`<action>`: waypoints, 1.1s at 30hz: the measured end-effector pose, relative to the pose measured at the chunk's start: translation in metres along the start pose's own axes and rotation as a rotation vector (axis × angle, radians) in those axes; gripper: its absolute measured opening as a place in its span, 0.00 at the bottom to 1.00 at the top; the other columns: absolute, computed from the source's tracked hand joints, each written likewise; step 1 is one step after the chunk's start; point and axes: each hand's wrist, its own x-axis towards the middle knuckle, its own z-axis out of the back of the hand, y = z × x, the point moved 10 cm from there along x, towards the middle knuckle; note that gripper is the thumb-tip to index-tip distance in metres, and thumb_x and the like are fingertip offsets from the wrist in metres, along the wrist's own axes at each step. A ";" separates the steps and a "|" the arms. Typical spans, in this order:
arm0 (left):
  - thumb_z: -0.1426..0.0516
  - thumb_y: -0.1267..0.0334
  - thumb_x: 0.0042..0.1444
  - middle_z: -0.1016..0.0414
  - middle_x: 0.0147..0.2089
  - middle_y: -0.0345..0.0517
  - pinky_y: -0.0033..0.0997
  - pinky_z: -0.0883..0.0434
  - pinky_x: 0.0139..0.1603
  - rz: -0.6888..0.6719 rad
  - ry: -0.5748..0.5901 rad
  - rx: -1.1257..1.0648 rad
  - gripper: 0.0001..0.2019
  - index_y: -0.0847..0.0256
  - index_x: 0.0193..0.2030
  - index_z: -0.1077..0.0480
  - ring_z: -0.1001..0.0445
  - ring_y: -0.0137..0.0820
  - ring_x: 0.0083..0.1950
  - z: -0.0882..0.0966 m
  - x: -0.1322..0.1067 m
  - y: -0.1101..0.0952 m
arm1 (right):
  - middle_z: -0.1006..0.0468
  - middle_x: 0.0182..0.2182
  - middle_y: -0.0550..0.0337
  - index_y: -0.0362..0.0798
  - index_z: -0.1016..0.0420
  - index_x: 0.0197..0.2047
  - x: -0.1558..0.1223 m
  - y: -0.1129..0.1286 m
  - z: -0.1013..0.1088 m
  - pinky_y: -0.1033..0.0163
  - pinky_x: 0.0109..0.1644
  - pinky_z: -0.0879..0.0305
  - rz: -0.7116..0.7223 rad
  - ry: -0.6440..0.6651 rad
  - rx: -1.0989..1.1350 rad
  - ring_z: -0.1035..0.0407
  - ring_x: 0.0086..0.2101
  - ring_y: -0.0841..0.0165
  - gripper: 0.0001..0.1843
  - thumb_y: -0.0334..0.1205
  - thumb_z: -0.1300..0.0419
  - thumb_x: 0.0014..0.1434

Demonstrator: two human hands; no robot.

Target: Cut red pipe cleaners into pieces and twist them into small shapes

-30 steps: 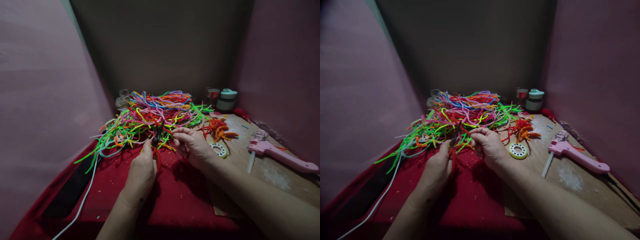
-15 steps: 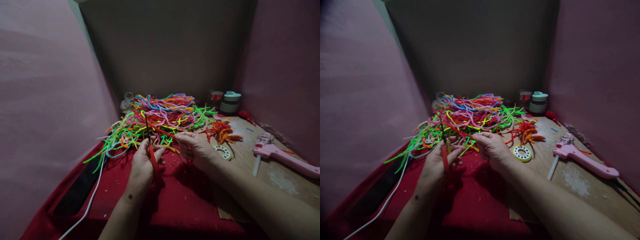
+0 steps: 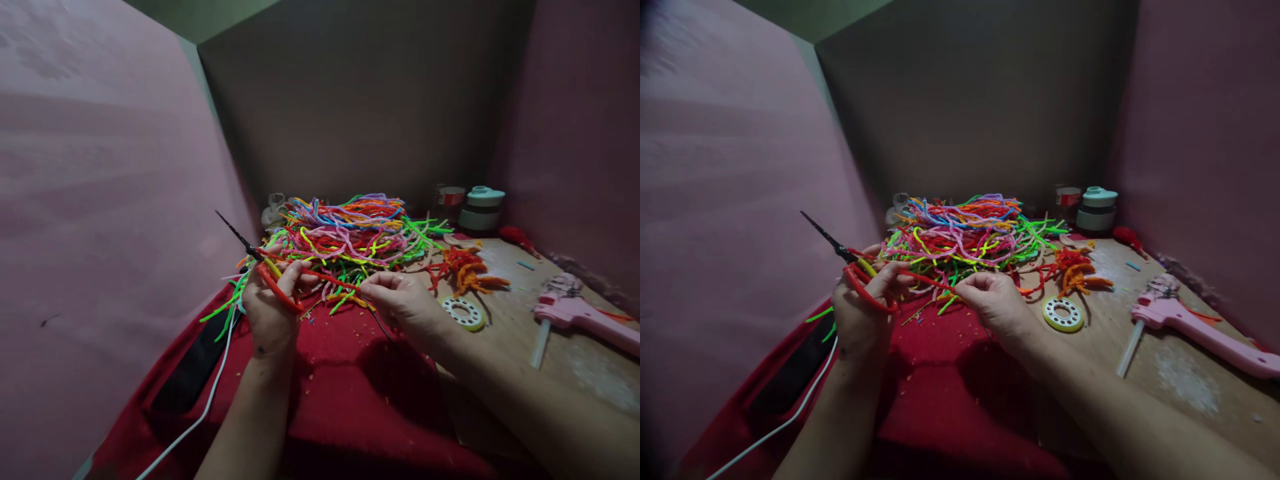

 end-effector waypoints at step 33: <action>0.37 0.68 0.43 0.28 0.28 0.37 0.20 0.35 0.21 0.304 0.273 -0.111 0.21 0.62 0.46 0.35 0.32 0.21 0.21 -0.032 -0.030 0.037 | 0.33 0.11 0.67 0.45 0.34 0.28 -0.011 -0.018 -0.029 0.72 0.14 0.54 -0.128 0.302 0.045 0.48 0.10 0.78 0.08 0.41 0.41 0.51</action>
